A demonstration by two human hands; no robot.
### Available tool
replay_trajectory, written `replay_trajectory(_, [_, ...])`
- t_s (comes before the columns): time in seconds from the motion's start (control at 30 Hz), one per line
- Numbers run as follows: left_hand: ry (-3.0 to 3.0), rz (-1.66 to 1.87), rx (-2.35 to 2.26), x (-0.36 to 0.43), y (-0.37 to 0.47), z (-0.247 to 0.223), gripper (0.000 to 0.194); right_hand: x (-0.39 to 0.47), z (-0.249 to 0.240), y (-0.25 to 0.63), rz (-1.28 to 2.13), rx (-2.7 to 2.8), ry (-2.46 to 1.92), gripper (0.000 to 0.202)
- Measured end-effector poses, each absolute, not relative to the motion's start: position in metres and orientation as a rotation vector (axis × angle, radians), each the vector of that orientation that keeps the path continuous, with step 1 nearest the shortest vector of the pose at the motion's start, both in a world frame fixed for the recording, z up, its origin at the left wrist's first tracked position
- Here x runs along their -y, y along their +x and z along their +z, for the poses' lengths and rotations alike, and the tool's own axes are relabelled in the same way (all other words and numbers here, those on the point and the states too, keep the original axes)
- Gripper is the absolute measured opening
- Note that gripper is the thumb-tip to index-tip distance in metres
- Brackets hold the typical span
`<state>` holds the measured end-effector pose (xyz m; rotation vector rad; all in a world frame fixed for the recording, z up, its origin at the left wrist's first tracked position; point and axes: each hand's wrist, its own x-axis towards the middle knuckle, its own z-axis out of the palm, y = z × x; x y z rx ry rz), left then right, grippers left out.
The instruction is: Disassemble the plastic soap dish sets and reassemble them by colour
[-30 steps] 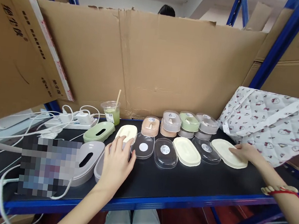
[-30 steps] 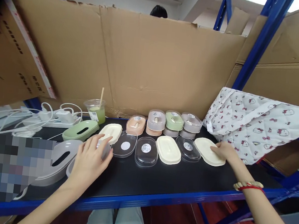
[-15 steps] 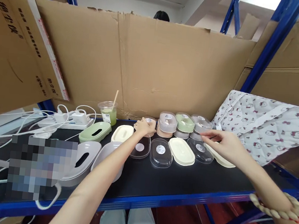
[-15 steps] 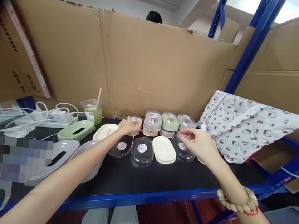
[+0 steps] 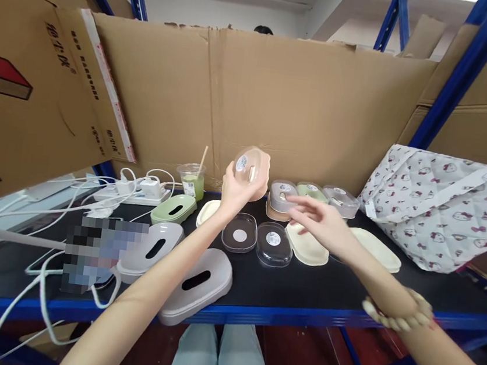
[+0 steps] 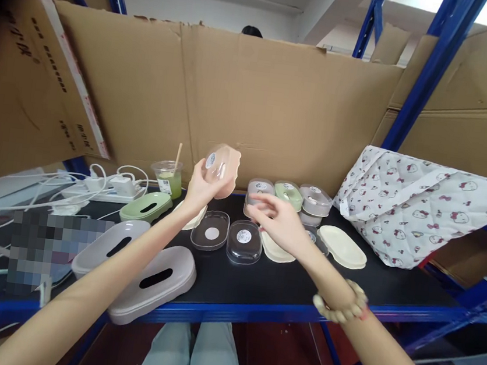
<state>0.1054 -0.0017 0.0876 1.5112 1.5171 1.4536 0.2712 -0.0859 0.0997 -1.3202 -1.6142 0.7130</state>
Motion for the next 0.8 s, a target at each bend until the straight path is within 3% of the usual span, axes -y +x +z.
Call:
replay_trajectory(0.23, [1.346,1.440,-1.648,-0.019,0.115,0.089,0.092,0.084,0.070,0.205,0.238,2.016,-1.396,0.056])
replay_trajectory(0.37, [1.348,1.490,-1.598,-0.023,0.112,0.102,0.095,0.117,0.032,0.195,0.338,2.604,-1.064,0.046])
replay_trajectory(0.6, [1.460,1.701,-1.340,0.003,0.102,0.120,0.102,0.096,-0.008,0.159,0.064,2.500,-1.228,0.033])
replay_trajectory(0.8, [1.445,1.737,-1.177,0.046,0.086,0.106,0.090,0.070,0.007,0.158,0.400,2.364,-1.221,0.044])
